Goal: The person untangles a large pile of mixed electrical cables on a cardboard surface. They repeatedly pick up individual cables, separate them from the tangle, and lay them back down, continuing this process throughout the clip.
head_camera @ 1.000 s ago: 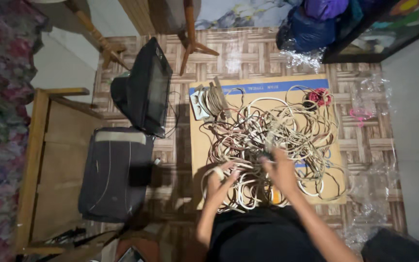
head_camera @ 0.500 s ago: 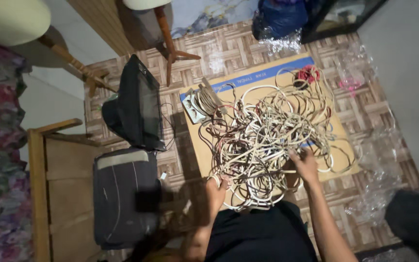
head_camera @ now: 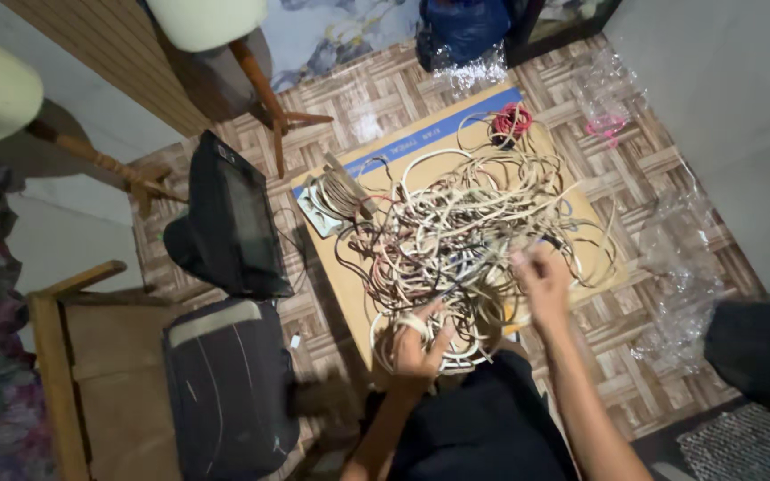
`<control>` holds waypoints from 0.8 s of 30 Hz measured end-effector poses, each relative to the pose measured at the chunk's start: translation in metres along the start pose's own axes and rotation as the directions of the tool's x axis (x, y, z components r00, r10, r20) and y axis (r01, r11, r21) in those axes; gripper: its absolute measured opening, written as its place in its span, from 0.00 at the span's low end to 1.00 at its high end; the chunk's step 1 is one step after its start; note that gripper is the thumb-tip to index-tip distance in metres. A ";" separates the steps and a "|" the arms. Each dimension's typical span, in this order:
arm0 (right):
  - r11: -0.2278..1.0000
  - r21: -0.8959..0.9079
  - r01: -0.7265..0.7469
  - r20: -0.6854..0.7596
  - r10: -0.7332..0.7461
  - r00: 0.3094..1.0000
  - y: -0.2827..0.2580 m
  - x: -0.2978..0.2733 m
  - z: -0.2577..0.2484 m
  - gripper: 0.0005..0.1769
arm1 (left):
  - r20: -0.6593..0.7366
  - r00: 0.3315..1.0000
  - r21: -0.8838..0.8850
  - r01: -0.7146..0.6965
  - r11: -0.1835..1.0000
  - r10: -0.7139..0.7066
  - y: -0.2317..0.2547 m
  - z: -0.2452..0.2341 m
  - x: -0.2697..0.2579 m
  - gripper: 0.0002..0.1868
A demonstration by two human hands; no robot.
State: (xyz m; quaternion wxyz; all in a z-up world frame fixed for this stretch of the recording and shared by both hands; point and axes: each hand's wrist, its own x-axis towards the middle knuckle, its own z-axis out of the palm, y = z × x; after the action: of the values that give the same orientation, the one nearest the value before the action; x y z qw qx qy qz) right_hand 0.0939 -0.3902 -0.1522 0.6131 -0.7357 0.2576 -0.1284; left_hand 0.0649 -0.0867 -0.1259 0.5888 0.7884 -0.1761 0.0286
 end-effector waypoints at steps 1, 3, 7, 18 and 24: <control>0.988 -0.063 0.139 0.085 -0.133 0.987 -0.002 -0.022 0.013 0.16 | 0.063 0.975 -0.169 0.223 0.960 -0.215 0.000 0.007 0.008 0.26; 0.909 -0.181 0.376 0.379 -0.288 0.879 -0.014 -0.056 0.037 0.13 | 0.284 0.789 -0.429 0.613 0.663 -0.546 0.002 0.022 0.029 0.30; 0.825 -0.201 0.528 0.720 -0.241 0.650 -0.072 -0.076 0.039 0.16 | 0.288 0.737 -0.342 0.675 0.654 -0.611 0.016 0.004 0.056 0.23; 0.996 -0.081 0.020 0.639 0.037 0.768 -0.110 0.057 -0.083 0.37 | -0.216 0.718 -0.494 0.505 0.708 -0.662 -0.039 0.039 0.023 0.10; 0.593 0.005 0.805 0.770 -0.515 0.375 -0.067 0.125 -0.043 0.48 | -0.289 0.794 -0.115 0.526 0.843 -0.535 -0.035 0.123 -0.022 0.17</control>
State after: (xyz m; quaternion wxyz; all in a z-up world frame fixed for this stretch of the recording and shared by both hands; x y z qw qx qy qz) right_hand 0.1913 -0.4850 -0.0940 0.4007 -0.8647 -0.3020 -0.0251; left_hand 0.0352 -0.1886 -0.2014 0.6045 0.7830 0.1459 -0.0165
